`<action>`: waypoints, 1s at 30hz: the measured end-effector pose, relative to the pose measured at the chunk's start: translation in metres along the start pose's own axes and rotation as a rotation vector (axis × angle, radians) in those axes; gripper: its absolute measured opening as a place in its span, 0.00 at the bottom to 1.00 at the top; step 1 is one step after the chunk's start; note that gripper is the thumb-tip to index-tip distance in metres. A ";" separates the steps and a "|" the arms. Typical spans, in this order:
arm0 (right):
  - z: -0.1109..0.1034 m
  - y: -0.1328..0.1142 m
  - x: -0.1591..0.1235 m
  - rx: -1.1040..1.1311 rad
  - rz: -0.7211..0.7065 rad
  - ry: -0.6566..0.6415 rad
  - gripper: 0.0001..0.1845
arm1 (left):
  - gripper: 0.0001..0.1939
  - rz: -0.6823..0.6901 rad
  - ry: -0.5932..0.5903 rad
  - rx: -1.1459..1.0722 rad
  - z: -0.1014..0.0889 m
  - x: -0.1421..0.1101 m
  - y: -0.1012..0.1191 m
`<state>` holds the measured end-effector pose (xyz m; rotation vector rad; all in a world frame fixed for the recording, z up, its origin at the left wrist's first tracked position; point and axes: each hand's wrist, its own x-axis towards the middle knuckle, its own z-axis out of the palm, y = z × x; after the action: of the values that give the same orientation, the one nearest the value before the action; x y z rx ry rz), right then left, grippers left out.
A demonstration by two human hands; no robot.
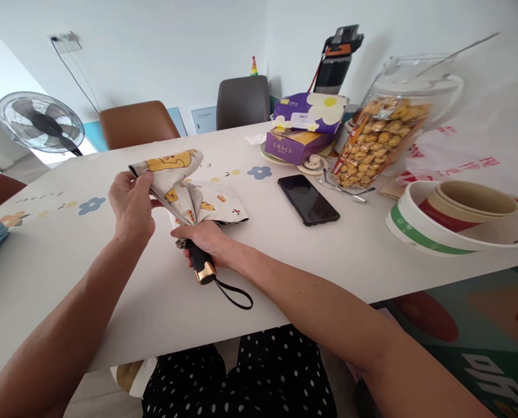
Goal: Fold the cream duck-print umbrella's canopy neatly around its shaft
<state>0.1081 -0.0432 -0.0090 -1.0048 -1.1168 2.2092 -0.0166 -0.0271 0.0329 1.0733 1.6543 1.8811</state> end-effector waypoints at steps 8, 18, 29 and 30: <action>0.000 0.000 0.001 0.013 0.035 0.006 0.11 | 0.06 -0.010 0.076 -0.037 -0.016 0.016 0.000; -0.003 0.003 0.004 0.018 0.036 -0.005 0.11 | 0.05 -0.067 -0.021 0.002 -0.017 0.023 -0.001; -0.006 0.003 0.008 0.035 0.051 -0.001 0.13 | 0.10 -0.259 -0.384 0.094 -0.036 0.032 0.017; -0.006 0.003 0.008 0.043 0.056 -0.009 0.14 | 0.09 -0.252 -0.360 0.085 -0.038 0.034 0.017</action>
<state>0.1079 -0.0365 -0.0168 -1.0204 -1.0524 2.2746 -0.0637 -0.0297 0.0593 1.1024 1.5833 1.3789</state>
